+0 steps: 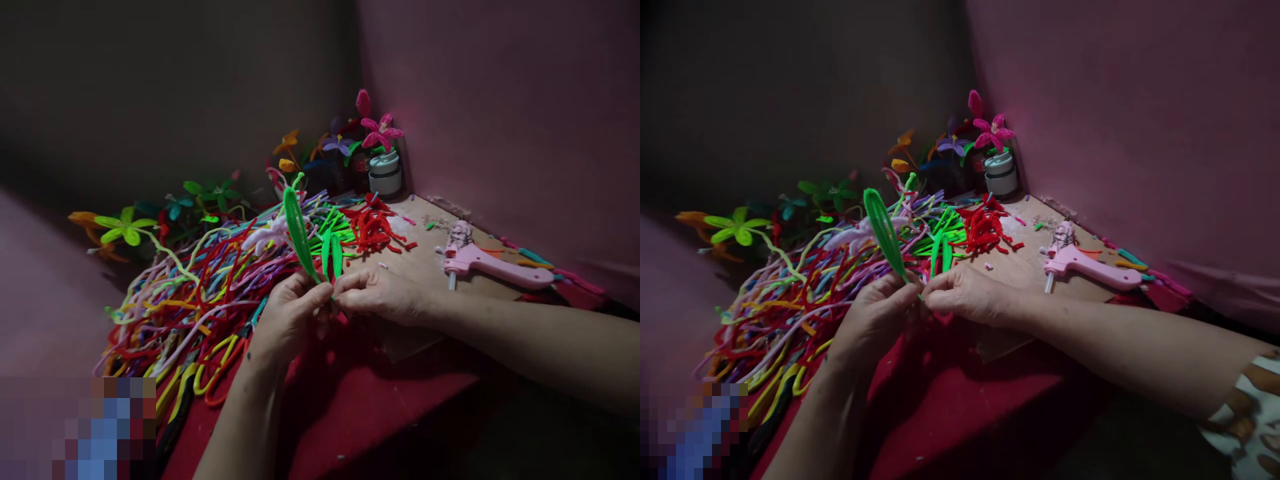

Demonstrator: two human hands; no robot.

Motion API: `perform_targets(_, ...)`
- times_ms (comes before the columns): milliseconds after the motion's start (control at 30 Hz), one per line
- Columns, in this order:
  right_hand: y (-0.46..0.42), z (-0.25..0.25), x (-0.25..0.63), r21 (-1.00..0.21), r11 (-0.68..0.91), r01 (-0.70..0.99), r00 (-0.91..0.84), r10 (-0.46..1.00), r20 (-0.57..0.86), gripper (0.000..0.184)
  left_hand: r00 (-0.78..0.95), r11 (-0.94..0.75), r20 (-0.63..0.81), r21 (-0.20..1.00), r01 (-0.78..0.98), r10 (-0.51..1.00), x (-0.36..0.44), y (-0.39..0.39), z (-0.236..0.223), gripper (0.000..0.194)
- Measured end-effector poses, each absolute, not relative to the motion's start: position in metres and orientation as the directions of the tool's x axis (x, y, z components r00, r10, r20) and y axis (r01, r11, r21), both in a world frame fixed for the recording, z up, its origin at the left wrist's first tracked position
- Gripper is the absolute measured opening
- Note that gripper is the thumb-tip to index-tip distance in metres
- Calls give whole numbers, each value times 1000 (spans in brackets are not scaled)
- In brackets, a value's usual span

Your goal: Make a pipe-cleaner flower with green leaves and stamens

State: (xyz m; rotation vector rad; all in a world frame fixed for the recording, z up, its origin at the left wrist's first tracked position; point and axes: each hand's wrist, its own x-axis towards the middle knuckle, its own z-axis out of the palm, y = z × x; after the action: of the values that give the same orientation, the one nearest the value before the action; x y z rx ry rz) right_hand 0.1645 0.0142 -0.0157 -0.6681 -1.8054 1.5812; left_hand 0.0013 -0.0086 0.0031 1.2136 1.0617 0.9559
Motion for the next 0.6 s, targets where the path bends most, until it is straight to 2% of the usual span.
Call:
perform_targets(167,14,-19,162,-996,51,-73,-709,700,88,23,256,126,-129,992,26,958,1,-8,2,27)
perform_targets(400,12,-15,162,-993,-107,-52,-783,622,-26,26,290,130,-114,991,-36,950,-1,-13,11,20)
perform_targets(600,12,-15,163,-997,-45,-69,-782,623,26,21,316,117,-75,986,-116,946,0,-15,10,12)
